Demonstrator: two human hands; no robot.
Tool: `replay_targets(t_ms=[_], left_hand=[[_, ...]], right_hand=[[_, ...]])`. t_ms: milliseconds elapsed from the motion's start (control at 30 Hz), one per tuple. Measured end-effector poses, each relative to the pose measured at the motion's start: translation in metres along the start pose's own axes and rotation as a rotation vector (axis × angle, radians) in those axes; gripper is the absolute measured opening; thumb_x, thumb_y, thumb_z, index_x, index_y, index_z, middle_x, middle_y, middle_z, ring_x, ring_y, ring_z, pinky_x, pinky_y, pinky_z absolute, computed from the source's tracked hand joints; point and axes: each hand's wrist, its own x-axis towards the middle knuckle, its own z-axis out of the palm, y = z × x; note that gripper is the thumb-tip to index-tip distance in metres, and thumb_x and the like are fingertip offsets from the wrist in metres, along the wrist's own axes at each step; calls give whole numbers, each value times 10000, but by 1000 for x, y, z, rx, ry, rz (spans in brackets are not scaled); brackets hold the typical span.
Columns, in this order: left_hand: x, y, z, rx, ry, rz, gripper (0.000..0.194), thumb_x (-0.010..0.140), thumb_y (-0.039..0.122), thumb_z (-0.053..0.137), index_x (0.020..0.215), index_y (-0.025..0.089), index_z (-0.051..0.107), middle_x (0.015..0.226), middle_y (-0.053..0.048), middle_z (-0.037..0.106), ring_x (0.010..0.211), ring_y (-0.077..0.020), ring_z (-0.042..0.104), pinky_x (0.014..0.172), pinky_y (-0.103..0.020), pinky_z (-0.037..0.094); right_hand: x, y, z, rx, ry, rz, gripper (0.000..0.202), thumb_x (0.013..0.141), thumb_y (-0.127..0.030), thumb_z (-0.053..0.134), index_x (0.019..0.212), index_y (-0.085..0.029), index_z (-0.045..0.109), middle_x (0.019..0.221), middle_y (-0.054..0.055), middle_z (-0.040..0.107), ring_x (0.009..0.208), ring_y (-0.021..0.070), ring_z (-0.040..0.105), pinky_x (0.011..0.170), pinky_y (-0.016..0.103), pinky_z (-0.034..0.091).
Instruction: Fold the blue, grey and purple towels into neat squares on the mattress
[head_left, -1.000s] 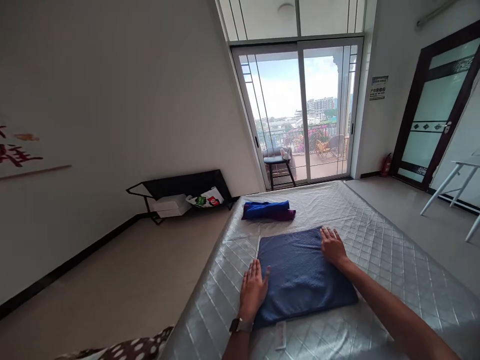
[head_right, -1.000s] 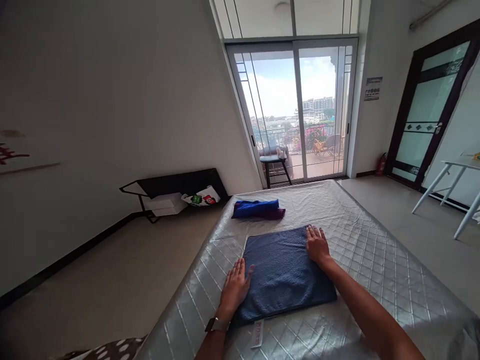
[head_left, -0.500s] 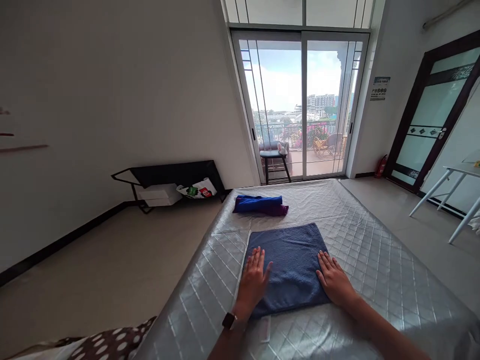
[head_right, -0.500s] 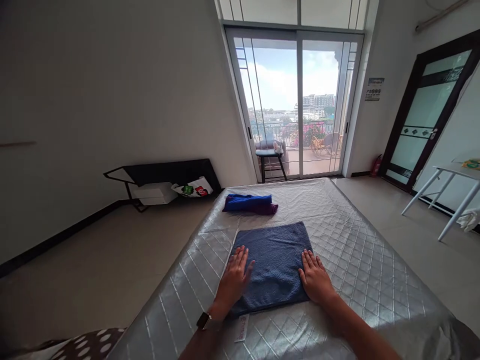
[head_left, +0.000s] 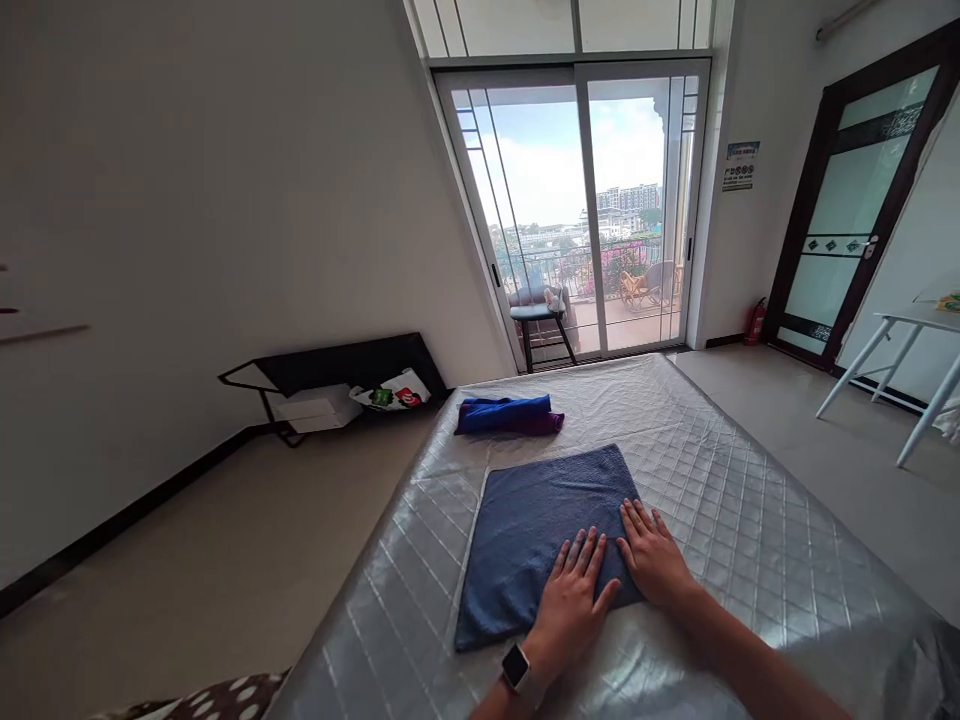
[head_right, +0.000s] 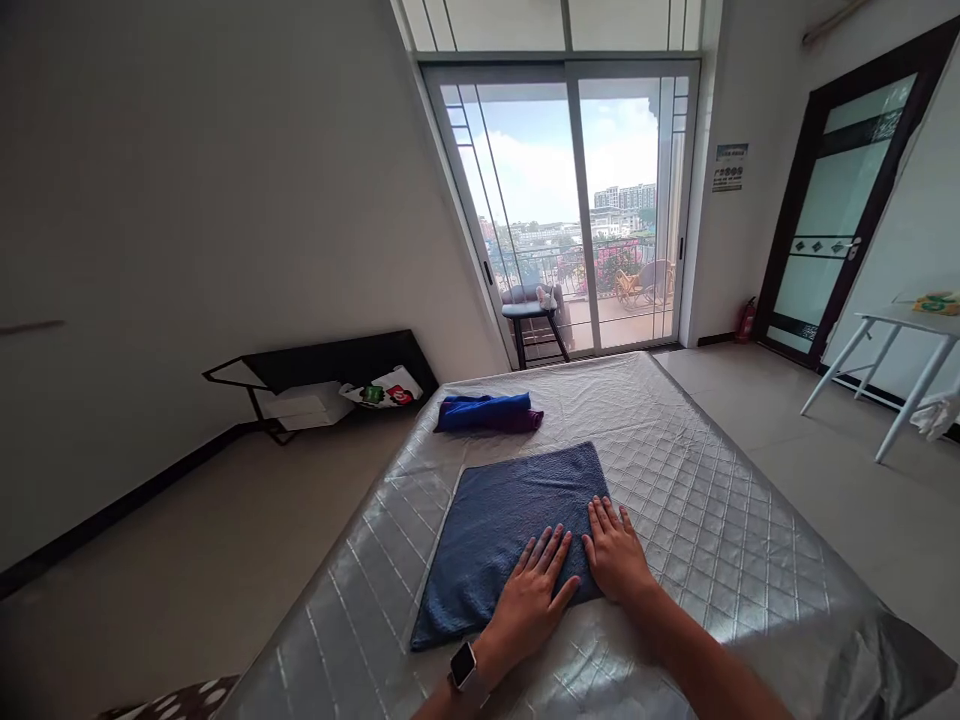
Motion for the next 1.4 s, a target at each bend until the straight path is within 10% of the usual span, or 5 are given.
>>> replay_targets(t_ms=[433, 567, 733, 967, 1400], left_hand=[[-169, -91, 7, 93, 60, -466, 564, 1014, 459, 310, 1511, 205, 390, 1520, -95, 471, 1400, -244, 441, 1092, -451, 451], [-159, -79, -20, 45, 92, -538, 553, 1004, 483, 331, 1374, 151, 573, 1459, -125, 543, 1361, -279, 490, 1091, -472, 459], [-88, -45, -42, -32, 235, -386, 435, 1016, 365, 332, 1303, 223, 627, 1430, -68, 581, 1336, -228, 519, 1069, -435, 491], [-7, -40, -22, -42, 41, -230, 517, 1001, 492, 386, 1455, 265, 479, 1545, -54, 445, 1441, -254, 375, 1170, -508, 358], [-141, -120, 15, 167, 71, -448, 593, 1007, 441, 261, 1529, 173, 347, 1589, -107, 351, 1461, -243, 335, 1145, -483, 381]], right_hand=[[-1, 0, -8, -11, 10, -26, 540, 1015, -287, 284, 1508, -94, 390, 1573, 143, 342, 1484, 243, 264, 1197, 476, 256], [-10, -6, -15, -32, 66, -18, 536, 1008, -258, 275, 1513, -125, 393, 1578, 119, 341, 1488, 248, 256, 1204, 492, 239], [-34, -18, -8, -26, 41, 54, 568, 1026, -322, 214, 1518, -85, 370, 1577, 126, 333, 1485, 242, 264, 1197, 460, 272], [-44, -18, 10, 69, -44, 99, 623, 1026, -471, 242, 1549, -139, 305, 1601, 86, 272, 1491, 251, 239, 1206, 457, 258], [-47, -16, 21, 121, -36, 80, 631, 1021, -486, 226, 1548, -146, 300, 1598, 71, 265, 1488, 255, 252, 1204, 467, 263]])
